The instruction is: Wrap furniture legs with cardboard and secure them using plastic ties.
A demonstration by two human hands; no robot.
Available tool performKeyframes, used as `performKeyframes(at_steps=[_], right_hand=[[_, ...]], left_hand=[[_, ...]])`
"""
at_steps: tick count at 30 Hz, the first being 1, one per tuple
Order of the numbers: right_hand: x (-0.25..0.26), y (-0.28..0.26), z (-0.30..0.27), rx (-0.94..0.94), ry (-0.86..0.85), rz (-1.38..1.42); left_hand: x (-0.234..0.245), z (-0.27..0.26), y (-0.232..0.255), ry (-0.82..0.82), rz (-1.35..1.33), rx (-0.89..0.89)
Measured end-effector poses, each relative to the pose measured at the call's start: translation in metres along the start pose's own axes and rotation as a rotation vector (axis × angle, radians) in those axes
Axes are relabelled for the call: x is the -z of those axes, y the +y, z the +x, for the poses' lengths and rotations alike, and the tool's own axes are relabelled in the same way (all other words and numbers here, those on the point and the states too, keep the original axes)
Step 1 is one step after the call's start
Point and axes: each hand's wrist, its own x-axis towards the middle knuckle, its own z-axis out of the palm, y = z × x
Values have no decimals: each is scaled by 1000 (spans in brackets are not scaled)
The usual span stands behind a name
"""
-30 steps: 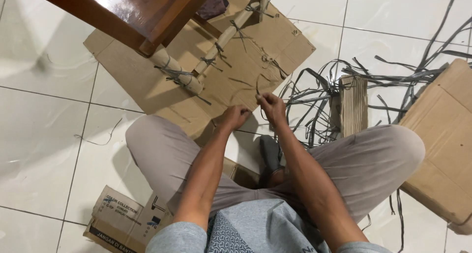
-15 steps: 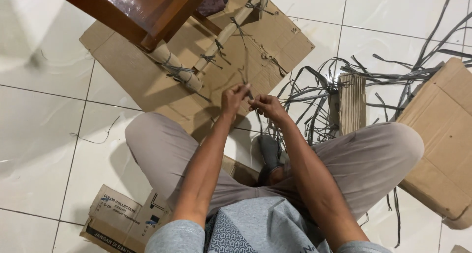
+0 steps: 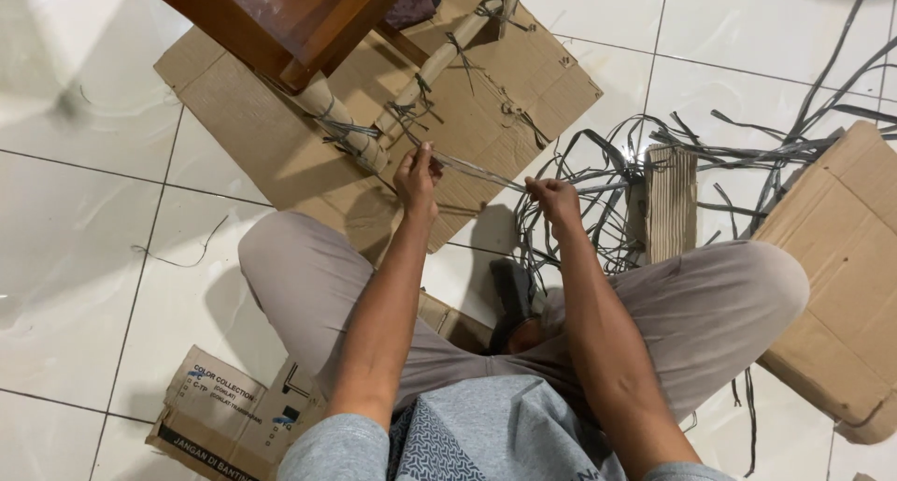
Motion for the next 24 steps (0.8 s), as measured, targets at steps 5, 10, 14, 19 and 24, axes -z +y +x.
performKeyframes(at_steps=[5, 10, 14, 19, 24], right_hand=[[7, 35, 17, -109, 200, -290], [-1, 14, -6, -123, 304, -335], [-1, 17, -1, -139, 360, -382], [4, 51, 24, -148, 510, -383], [5, 42, 13, -198, 704, -152]], left_hand=[[2, 14, -17, 17, -2, 67], [6, 11, -24, -32, 118, 48], [8, 5, -22, -65, 221, 31], [22, 25, -47, -66, 476, -32], [30, 32, -52, -17, 535, -30]])
